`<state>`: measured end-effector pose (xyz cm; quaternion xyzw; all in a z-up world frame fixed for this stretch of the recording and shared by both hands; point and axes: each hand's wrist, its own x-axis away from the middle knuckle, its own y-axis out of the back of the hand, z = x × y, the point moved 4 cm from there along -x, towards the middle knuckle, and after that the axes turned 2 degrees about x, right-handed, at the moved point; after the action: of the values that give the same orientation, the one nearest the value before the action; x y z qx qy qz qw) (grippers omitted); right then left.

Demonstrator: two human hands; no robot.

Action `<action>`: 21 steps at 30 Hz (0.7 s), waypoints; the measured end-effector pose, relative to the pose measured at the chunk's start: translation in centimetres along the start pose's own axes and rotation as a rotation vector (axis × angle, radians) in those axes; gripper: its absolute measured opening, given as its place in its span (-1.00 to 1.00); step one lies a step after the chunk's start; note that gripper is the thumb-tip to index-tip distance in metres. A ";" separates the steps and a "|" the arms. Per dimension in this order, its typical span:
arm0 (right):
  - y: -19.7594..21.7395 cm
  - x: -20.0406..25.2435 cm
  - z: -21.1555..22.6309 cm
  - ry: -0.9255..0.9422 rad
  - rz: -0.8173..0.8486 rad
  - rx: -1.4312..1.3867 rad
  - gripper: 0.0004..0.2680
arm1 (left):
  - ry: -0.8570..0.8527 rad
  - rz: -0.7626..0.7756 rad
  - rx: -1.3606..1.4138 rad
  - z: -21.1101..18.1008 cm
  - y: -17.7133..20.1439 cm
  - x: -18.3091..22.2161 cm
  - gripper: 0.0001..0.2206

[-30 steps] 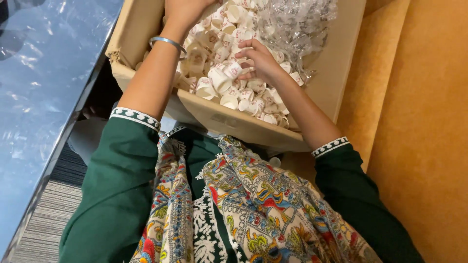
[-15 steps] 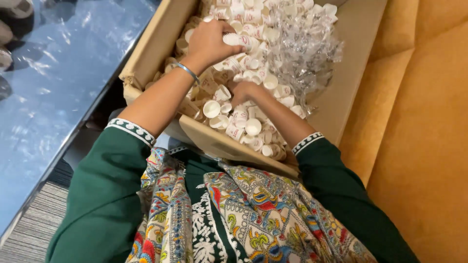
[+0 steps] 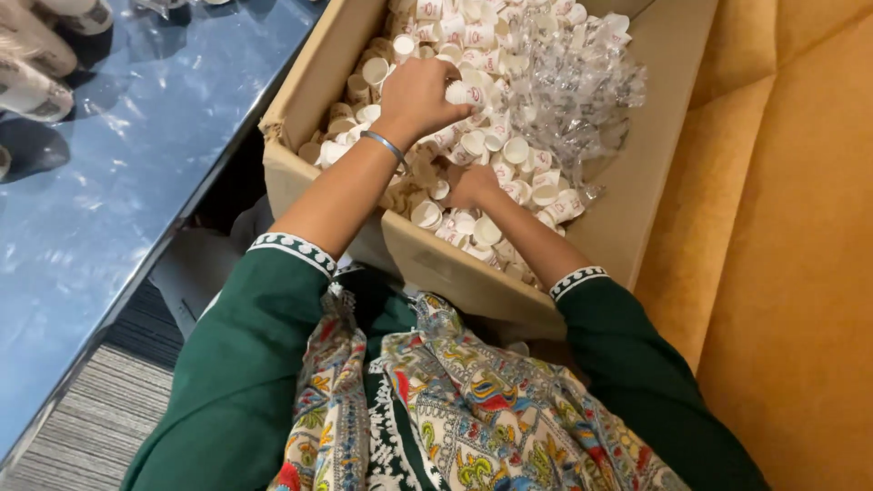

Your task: Removing paper cups from plastic wrap and sorting them into a cardboard box.

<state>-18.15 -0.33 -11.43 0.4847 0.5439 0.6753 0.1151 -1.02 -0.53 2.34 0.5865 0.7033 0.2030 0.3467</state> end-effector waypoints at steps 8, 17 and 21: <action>-0.9 1.4 1.4 -0.027 -0.086 0.023 -0.47 | 0.045 0.122 -0.091 0.6 0.5 3.8 -0.54; -3.7 1.6 1.9 -0.085 -0.248 0.103 -0.51 | 0.089 0.141 -0.053 0.5 -0.3 7.8 -0.50; -4.0 1.0 2.4 -0.048 -0.313 0.198 -0.60 | -0.043 0.087 -0.116 -1.5 -1.7 5.3 -0.56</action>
<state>-18.29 3.34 -14.41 0.4190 0.6736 0.5805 0.1834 -3.67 4.34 0.85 0.5998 0.6565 0.2457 0.3859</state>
